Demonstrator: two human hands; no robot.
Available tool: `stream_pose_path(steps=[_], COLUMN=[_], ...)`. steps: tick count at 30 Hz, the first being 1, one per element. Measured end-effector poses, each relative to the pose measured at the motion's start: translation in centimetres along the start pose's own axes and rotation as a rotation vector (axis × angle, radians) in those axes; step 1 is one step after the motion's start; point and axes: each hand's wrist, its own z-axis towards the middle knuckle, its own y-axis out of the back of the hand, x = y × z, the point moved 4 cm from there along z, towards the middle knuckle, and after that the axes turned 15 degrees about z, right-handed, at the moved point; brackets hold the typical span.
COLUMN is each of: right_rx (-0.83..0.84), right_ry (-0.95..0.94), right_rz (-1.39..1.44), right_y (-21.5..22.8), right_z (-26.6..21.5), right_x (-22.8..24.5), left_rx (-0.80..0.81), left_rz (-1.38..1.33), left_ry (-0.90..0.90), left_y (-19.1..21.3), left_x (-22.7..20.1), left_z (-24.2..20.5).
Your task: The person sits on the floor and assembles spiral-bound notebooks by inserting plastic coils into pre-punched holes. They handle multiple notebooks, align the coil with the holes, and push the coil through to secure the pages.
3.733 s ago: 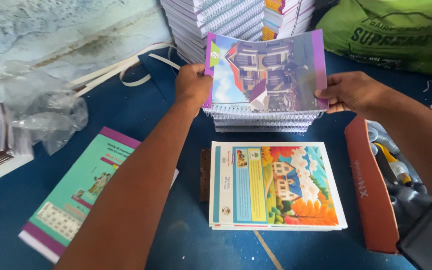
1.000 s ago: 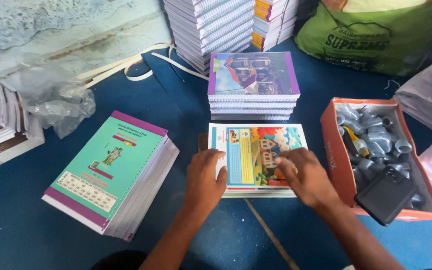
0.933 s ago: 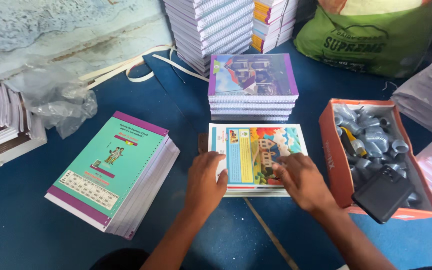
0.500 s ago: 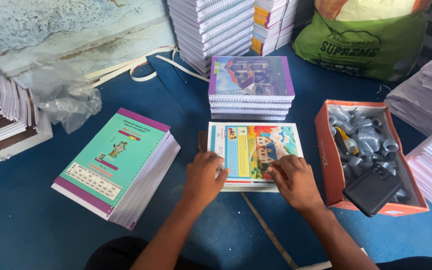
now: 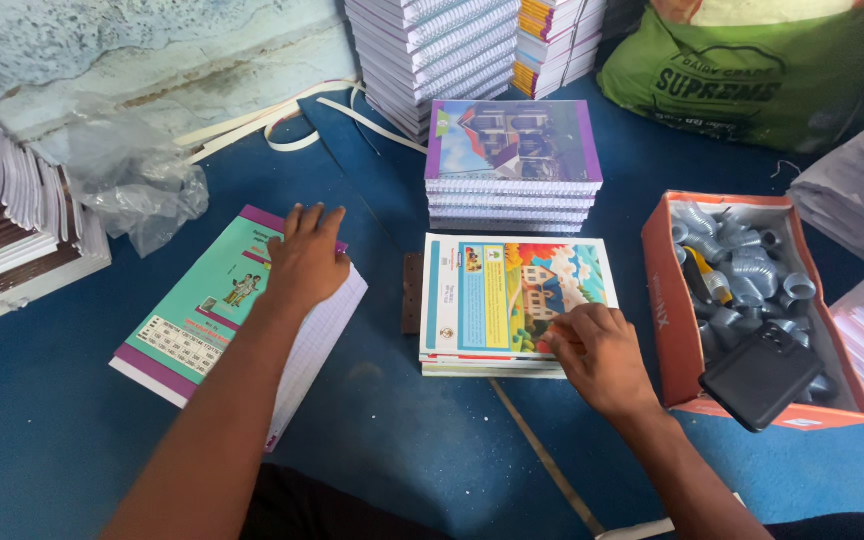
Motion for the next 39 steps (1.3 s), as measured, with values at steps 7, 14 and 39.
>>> stream_pose_path(steps=[7, 14, 39], right_rx=[0.029, 0.032, 0.045], right_ry=[-0.033, -0.019, -0.06], right_rz=[-0.018, -0.024, -0.028], right_y=[-0.2, -0.2, -0.2], right_z=[0.0, 0.0, 0.0], right_x=[-0.3, -0.3, -0.3], left_rx=[0.351, 0.277, 0.359], left_rz=[0.094, 0.109, 0.004], left_ry=[0.039, 0.03, -0.034], left_y=[-2.3, -3.3, -3.6], left_x=[0.9, 1.3, 2.1], left_z=[1.0, -0.7, 3.1])
